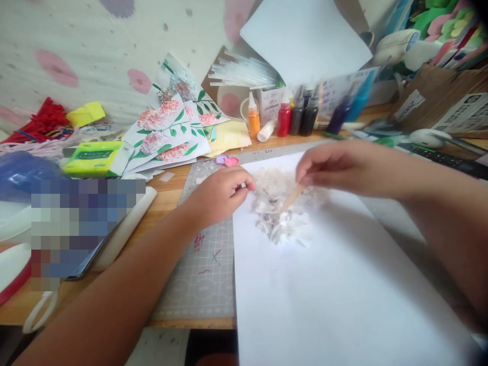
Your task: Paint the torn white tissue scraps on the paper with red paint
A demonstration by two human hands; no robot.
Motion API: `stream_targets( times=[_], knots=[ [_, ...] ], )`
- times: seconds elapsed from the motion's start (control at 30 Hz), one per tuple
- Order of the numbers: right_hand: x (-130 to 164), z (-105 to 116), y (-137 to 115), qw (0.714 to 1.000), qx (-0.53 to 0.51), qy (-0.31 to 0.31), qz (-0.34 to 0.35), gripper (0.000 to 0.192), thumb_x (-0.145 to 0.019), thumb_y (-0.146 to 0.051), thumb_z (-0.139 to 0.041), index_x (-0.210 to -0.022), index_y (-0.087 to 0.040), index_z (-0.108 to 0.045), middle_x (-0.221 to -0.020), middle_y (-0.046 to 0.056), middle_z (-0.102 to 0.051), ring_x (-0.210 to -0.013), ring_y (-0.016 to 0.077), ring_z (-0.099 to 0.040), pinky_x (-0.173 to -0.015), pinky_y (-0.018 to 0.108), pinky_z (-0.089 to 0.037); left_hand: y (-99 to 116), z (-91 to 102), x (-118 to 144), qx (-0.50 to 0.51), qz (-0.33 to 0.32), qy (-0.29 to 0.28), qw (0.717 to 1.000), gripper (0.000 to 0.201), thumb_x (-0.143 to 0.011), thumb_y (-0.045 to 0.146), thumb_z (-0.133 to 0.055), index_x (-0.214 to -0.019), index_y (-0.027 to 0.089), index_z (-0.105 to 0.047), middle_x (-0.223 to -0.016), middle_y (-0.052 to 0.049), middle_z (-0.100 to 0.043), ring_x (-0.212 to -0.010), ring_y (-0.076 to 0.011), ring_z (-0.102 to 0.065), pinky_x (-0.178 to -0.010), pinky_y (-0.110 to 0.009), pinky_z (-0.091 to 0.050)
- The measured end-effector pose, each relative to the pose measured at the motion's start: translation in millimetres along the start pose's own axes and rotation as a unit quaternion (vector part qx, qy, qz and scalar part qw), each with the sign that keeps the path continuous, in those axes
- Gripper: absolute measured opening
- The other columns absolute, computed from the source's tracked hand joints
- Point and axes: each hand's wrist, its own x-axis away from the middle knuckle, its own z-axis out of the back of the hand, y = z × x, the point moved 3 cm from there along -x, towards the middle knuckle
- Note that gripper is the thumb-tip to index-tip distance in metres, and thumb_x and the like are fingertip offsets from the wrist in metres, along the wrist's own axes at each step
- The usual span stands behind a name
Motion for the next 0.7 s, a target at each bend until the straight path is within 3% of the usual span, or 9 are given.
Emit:
stream_targets(
  times=[0.1, 0.17, 0.33, 0.4, 0.5, 0.57, 0.63, 0.7],
  knots=[
    [0.8, 14.4, 17.3, 0.994, -0.010, 0.091, -0.066, 0.023, -0.073, -0.040, -0.058, -0.077, -0.018, -0.061, -0.073, 0.004, -0.062, -0.064, 0.0125, -0.051, -0.060, 0.028, -0.036, -0.9, -0.6, 0.3, 0.011, -0.007, 0.003, 1.000, 0.021, -0.076, 0.010, -0.046, -0.082, 0.018, -0.065, -0.086, 0.000, -0.066, -0.075, -0.0113, -0.058, -0.067, -0.023, -0.044],
    [2.4, 16.3, 16.4, 0.991, -0.046, 0.110, -0.063, 0.024, -0.073, -0.041, -0.059, -0.076, -0.018, -0.060, -0.073, 0.004, -0.062, -0.063, 0.0118, -0.049, -0.058, 0.027, -0.035, -0.6, -0.4, 0.3, 0.013, -0.022, 0.010, 1.000, 0.023, -0.078, 0.011, -0.046, -0.085, 0.019, -0.067, -0.088, -0.001, -0.067, -0.079, -0.0116, -0.059, -0.070, -0.022, -0.044],
    [3.1, -1.2, -9.1, 0.994, -0.097, -0.014, 0.051, 0.022, -0.075, -0.040, -0.057, -0.075, -0.018, -0.060, -0.069, 0.002, -0.058, -0.062, 0.0099, -0.050, -0.057, 0.025, -0.038, 0.3, 0.3, 0.3, 0.001, -0.014, 0.009, 1.000, 0.024, -0.083, 0.018, -0.047, -0.093, 0.020, -0.069, -0.087, -0.001, -0.070, -0.081, -0.0130, -0.062, -0.076, -0.024, -0.046],
    [1.2, -0.1, -2.4, 0.998, -0.062, -0.014, 0.020, 0.022, -0.074, -0.040, -0.058, -0.076, -0.018, -0.061, -0.070, 0.002, -0.059, -0.063, 0.0103, -0.050, -0.058, 0.025, -0.038, 0.6, 0.4, 0.9, 0.005, 0.002, 0.002, 1.000, 0.025, -0.084, 0.020, -0.047, -0.096, 0.021, -0.069, -0.084, 0.001, -0.071, -0.080, -0.0131, -0.063, -0.078, -0.025, -0.047],
    [-0.3, 10.9, 16.2, 0.996, -0.011, 0.054, -0.068, 0.022, -0.073, -0.039, -0.060, -0.076, -0.018, -0.062, -0.072, 0.002, -0.061, -0.064, 0.0108, -0.050, -0.060, 0.027, -0.037, 1.0, 0.8, 1.8, 0.007, 0.007, 0.002, 1.000, 0.027, -0.084, 0.020, -0.047, -0.100, 0.023, -0.069, -0.084, 0.002, -0.072, -0.081, -0.0125, -0.064, -0.079, -0.024, -0.047],
    [0.9, 14.0, 17.9, 0.993, -0.027, 0.083, -0.080, 0.021, -0.073, -0.038, -0.059, -0.076, -0.017, -0.061, -0.071, 0.002, -0.061, -0.064, 0.0101, -0.050, -0.060, 0.026, -0.037, 1.2, 1.1, 1.8, -0.001, -0.005, 0.006, 1.000, 0.028, -0.084, 0.019, -0.046, -0.099, 0.022, -0.070, -0.087, 0.001, -0.072, -0.082, -0.0123, -0.064, -0.080, -0.024, -0.047],
    [2.1, 9.0, 8.3, 0.995, -0.072, 0.053, -0.034, 0.023, -0.074, -0.040, -0.057, -0.077, -0.017, -0.060, -0.071, 0.002, -0.059, -0.063, 0.0093, -0.049, -0.058, 0.025, -0.037, 1.2, 0.9, 1.4, -0.011, -0.019, 0.011, 1.000, 0.028, -0.084, 0.018, -0.046, -0.097, 0.020, -0.070, -0.089, 0.000, -0.072, -0.083, -0.0122, -0.064, -0.080, -0.024, -0.047],
    [2.9, -0.4, -3.0, 0.996, -0.080, -0.025, 0.013, 0.025, -0.076, -0.041, -0.054, -0.079, -0.017, -0.060, -0.070, 0.002, -0.058, -0.062, 0.0094, -0.050, -0.057, 0.024, -0.038, 0.4, 0.3, 1.1, -0.017, -0.018, 0.013, 1.000, 0.028, -0.083, 0.017, -0.046, -0.095, 0.020, -0.071, -0.089, 0.000, -0.072, -0.082, -0.0122, -0.063, -0.080, -0.023, -0.047]
  ],
)
